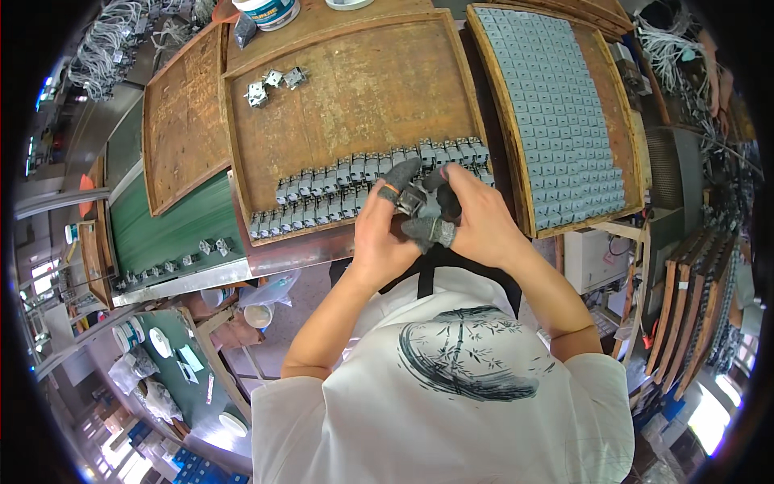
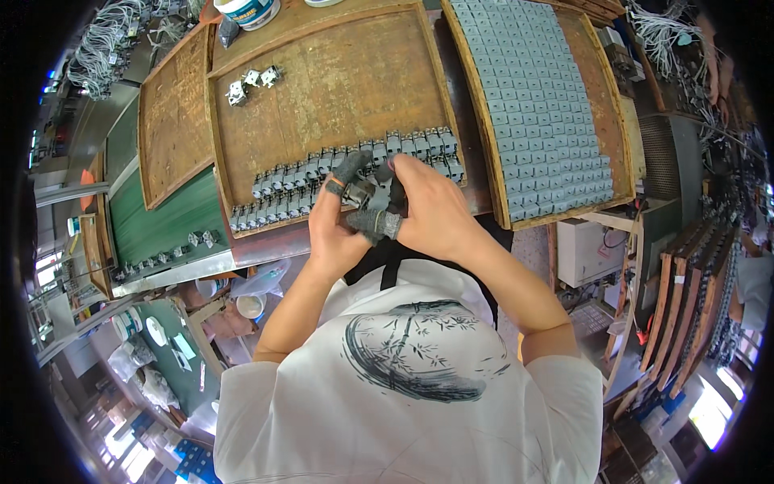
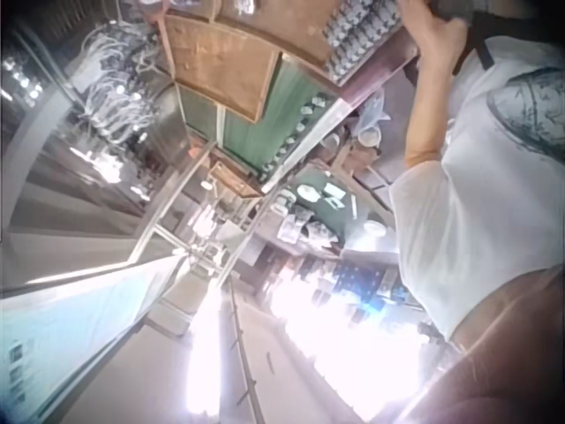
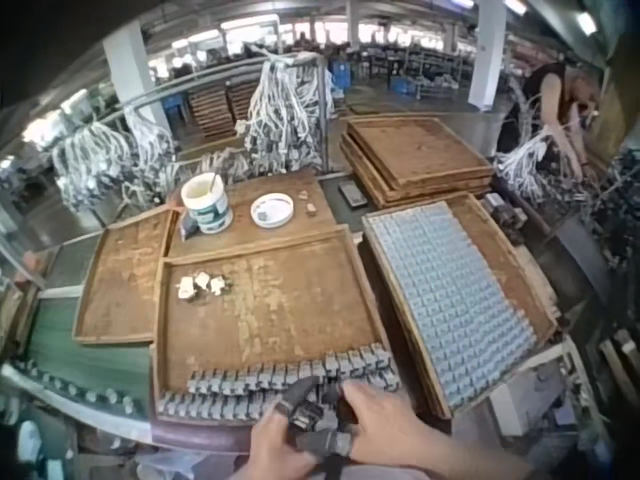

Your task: Sorting grey electronic components into a grid tray at a manual assembly station.

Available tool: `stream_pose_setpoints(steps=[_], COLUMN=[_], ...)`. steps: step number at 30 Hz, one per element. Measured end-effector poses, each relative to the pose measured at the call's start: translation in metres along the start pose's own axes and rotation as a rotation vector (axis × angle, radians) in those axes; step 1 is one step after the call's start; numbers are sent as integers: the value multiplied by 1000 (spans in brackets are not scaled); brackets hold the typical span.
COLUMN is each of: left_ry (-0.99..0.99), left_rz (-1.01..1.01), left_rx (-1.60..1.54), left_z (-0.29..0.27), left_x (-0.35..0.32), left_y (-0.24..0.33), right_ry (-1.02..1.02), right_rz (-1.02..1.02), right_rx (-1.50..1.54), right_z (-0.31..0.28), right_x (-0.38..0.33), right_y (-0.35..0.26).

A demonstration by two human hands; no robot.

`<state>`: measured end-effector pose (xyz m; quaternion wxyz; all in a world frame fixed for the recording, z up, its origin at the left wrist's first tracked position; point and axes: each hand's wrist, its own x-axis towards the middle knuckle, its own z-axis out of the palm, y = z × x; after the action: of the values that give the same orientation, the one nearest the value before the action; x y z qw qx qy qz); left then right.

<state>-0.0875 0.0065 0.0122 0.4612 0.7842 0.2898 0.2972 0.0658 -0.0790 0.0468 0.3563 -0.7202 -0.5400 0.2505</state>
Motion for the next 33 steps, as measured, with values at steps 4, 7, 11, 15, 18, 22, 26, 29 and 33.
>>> stream_pose_setpoints(steps=[4, 7, 11, 15, 18, 22, 26, 29, 33], left_ry=[-81, -74, -134, -89, 119, -11, -225, -338, -440], left_rz=[68, 202, 222, 235, 58, -336, -538, -698, -726], left_rx=[-13, 69, 123, 417, 477, 549, 147, -12, -44], left_z=[-2, -7, -19, -55, -120, -200, -234, -234, -229], left_x=[-4, -14, -12, -1, 16, 23, 22, 31, 39], left_y=[-2, -6, -13, -16, -68, -128, -186, -182, -169], right_ry=[-222, -154, -130, -245, 130, 612, 903, 957, 670], right_rz=[10, -38, 5, 153, 209, 355, 596, 679, 802], right_rx=[168, 202, 294, 240, 200, 103, -471, -384, -305], right_z=[9, 17, 27, 1, -50, -122, -189, -220, -232], right_x=[0, -5, -2, -10, -25, -57, -94, -102, -121], right_y=[25, 18, 14, 25, 60, 161, 271, 273, 334])
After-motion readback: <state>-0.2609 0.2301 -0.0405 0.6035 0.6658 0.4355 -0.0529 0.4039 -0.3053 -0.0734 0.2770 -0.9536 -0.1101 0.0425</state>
